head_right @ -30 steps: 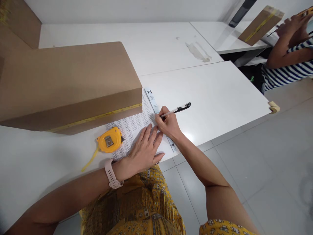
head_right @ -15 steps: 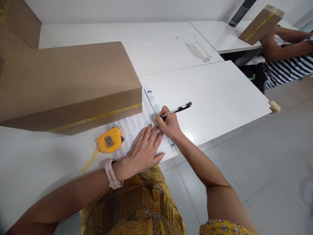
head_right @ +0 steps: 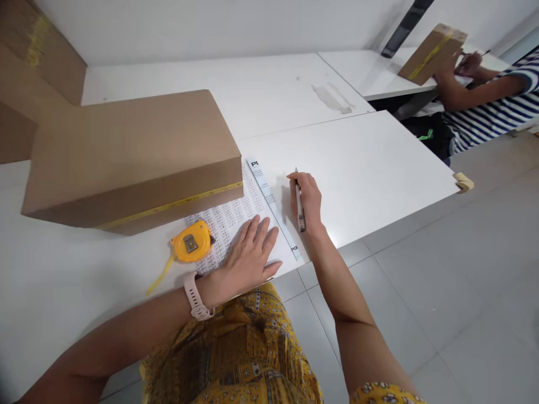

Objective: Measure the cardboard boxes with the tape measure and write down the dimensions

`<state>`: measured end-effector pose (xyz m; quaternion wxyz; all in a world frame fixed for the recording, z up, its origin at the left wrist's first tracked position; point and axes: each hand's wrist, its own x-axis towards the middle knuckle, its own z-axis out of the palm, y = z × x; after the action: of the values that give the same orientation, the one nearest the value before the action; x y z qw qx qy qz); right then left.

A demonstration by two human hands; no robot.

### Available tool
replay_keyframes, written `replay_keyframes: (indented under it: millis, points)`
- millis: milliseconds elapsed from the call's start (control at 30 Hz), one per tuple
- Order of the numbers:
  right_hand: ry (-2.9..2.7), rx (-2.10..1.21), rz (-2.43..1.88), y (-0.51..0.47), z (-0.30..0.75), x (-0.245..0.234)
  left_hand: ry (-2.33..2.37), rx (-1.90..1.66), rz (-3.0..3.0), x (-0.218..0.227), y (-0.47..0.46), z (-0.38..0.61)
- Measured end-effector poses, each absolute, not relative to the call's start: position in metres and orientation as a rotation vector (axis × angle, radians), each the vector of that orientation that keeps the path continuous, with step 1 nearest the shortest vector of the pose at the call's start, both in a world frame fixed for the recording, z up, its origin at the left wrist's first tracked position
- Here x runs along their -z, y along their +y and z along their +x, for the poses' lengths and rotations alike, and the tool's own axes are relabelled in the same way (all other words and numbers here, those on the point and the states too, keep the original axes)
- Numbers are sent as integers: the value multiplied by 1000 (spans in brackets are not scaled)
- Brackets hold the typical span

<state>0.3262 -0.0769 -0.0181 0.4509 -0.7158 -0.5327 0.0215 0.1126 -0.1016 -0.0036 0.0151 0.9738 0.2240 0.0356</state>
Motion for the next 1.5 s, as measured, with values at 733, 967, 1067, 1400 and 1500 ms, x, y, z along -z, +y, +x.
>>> replay_keyframes:
  millis: [733,967,1067,1400,1500]
  points:
    - [-1179,189,-1930,-71,327,17,1467,-654,2404,-9,-82,10]
    - [-1495,-631,-1390,-143,227,-14,1134,-686,2023,-32,-129,4]
    - [-1486,-1069,-1257,-172,201,-18,1066,-627,1855,-40,-152,-4]
    - [-1334,-1156,-1085,-154,225,-82,1010,-660,1764,-115,-133,-50]
    - [-1194,-1034,-1096,-99,252,-121,1188,-849,1757,-156,-89,-91]
